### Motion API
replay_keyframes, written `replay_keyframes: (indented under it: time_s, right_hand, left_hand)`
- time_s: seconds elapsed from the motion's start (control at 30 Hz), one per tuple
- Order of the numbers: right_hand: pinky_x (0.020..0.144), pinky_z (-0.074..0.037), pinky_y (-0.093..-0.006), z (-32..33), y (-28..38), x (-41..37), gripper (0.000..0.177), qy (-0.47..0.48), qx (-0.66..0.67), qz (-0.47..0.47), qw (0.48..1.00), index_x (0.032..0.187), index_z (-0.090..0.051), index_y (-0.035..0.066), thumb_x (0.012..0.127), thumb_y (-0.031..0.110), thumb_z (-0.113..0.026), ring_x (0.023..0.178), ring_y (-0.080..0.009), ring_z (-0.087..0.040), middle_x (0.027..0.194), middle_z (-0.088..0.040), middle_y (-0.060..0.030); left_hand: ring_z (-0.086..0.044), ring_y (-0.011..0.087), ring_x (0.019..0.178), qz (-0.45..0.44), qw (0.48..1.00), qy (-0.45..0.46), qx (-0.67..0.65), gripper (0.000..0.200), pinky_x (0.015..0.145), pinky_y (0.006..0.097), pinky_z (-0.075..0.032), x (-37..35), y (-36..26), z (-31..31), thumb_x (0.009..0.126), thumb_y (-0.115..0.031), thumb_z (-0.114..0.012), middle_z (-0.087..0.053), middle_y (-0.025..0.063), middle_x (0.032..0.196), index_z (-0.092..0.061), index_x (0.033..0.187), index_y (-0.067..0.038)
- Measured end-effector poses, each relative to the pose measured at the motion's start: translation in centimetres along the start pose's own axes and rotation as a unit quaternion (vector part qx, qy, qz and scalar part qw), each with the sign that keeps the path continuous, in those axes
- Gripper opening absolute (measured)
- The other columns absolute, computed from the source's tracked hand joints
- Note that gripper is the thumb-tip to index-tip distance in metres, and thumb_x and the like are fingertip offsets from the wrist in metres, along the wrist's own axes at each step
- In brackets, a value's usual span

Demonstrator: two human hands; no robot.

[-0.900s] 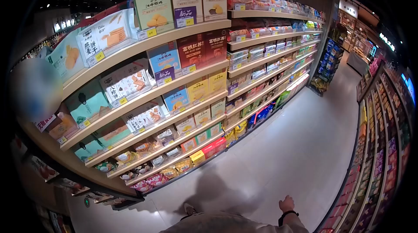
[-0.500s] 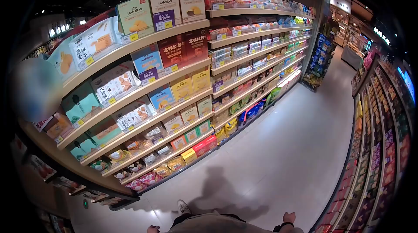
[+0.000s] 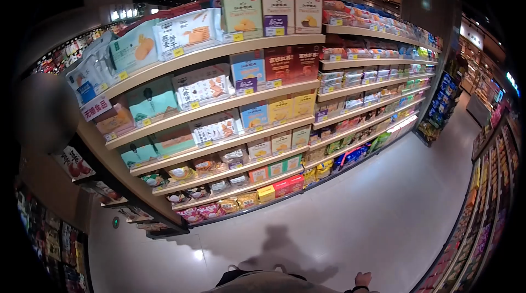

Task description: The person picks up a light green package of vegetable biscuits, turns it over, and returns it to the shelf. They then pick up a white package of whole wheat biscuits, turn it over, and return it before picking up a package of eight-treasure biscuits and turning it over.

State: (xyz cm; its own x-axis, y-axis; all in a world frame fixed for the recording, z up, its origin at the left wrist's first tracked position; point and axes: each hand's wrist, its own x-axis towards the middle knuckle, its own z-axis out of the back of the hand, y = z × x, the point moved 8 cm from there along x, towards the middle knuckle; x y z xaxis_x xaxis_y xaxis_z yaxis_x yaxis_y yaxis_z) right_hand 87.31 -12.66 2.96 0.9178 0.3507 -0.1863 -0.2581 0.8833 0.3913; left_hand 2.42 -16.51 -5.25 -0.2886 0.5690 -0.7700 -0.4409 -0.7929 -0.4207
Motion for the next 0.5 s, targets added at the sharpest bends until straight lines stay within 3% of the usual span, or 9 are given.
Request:
replay_keyframes:
  time_s: [0.17,0.23,0.27,0.3,0.33,0.43,0.47,0.5]
  right_hand:
    - [0.084,-0.046,-0.0489,1.9,8.3,-1.1,0.036,-0.011,0.001,0.074,0.997,0.096,-0.053,-0.009,0.074,0.017,-0.062,0.091,-0.0443,-0.058,0.095,-0.059,-0.0294]
    - [0.081,-0.045,-0.0509,1.7,9.9,-1.0,0.031,-0.051,0.035,0.103,0.993,0.088,-0.054,-0.008,0.070,0.016,-0.061,0.088,-0.0465,-0.058,0.090,-0.061,-0.0299]
    - [0.081,-0.045,-0.0509,1.3,11.4,-1.9,0.031,-0.048,0.033,0.115,0.992,0.088,-0.054,-0.008,0.070,0.016,-0.061,0.088,-0.0465,-0.058,0.090,-0.061,-0.0299]
    - [0.081,-0.045,-0.0506,0.7,12.9,-3.1,0.031,-0.031,0.014,0.125,0.992,0.089,-0.055,-0.008,0.071,0.016,-0.061,0.089,-0.0463,-0.058,0.091,-0.061,-0.0302]
    - [0.082,-0.045,-0.0504,0.2,14.2,-4.4,0.031,-0.016,-0.007,0.134,0.991,0.090,-0.055,-0.008,0.072,0.016,-0.061,0.090,-0.0460,-0.058,0.092,-0.061,-0.0304]
    - [0.084,-0.047,-0.0465,-4.1,18.6,-8.4,0.034,0.036,-0.071,0.178,0.981,0.095,-0.056,-0.006,0.074,0.020,-0.064,0.091,-0.0415,-0.058,0.097,-0.060,-0.0265]
    - [0.084,-0.047,-0.0456,-5.6,20.6,-10.2,0.034,0.050,-0.084,0.235,0.967,0.094,-0.057,-0.005,0.074,0.021,-0.064,0.092,-0.0408,-0.058,0.097,-0.060,-0.0257]
    - [0.085,-0.047,-0.0448,-6.8,23.0,-12.5,0.034,0.064,-0.099,0.289,0.950,0.093,-0.059,-0.005,0.074,0.022,-0.065,0.092,-0.0401,-0.059,0.097,-0.060,-0.0249]
  left_hand:
    - [-0.062,0.0295,0.071,-0.039,0.998,-0.046,0.021,0.027,0.064,0.0418,-0.049,-0.6,8.5,1.0,0.087,-0.017,-0.052,-0.067,0.0151,0.085,-0.063,0.110,-0.007]
    - [-0.062,0.0308,0.073,-0.096,0.991,-0.074,0.064,0.029,0.066,0.0431,-0.049,-1.2,10.0,1.1,0.088,-0.017,-0.050,-0.068,0.0155,0.087,-0.063,0.112,-0.009]
    - [-0.062,0.0315,0.074,-0.196,0.961,-0.131,0.147,0.030,0.067,0.0438,-0.049,-2.4,10.2,0.9,0.088,-0.017,-0.049,-0.068,0.0157,0.088,-0.063,0.113,-0.010]
    - [-0.062,0.0307,0.074,-0.094,0.990,-0.081,0.060,0.031,0.067,0.0433,-0.049,-1.3,12.4,1.2,0.089,-0.019,-0.048,-0.068,0.0160,0.088,-0.063,0.114,-0.009]
    - [-0.062,0.0300,0.074,-0.060,0.996,-0.068,0.026,0.032,0.066,0.0428,-0.049,-1.1,13.6,1.6,0.090,-0.021,-0.047,-0.068,0.0163,0.087,-0.063,0.114,-0.009]
    - [-0.062,0.0278,0.074,-0.031,0.998,-0.048,-0.017,0.036,0.065,0.0413,-0.049,-0.4,16.3,1.8,0.094,-0.027,-0.043,-0.067,0.0171,0.086,-0.063,0.116,-0.008]
    - [-0.062,0.0270,0.074,-0.050,0.998,-0.040,-0.015,0.038,0.065,0.0408,-0.049,-0.1,16.7,1.3,0.095,-0.029,-0.041,-0.067,0.0174,0.086,-0.062,0.117,-0.007]
    - [-0.063,0.0270,0.074,0.010,0.997,-0.032,-0.070,0.036,0.064,0.0407,-0.049,-0.3,17.8,2.8,0.093,-0.030,-0.044,-0.067,0.0170,0.086,-0.062,0.114,-0.006]
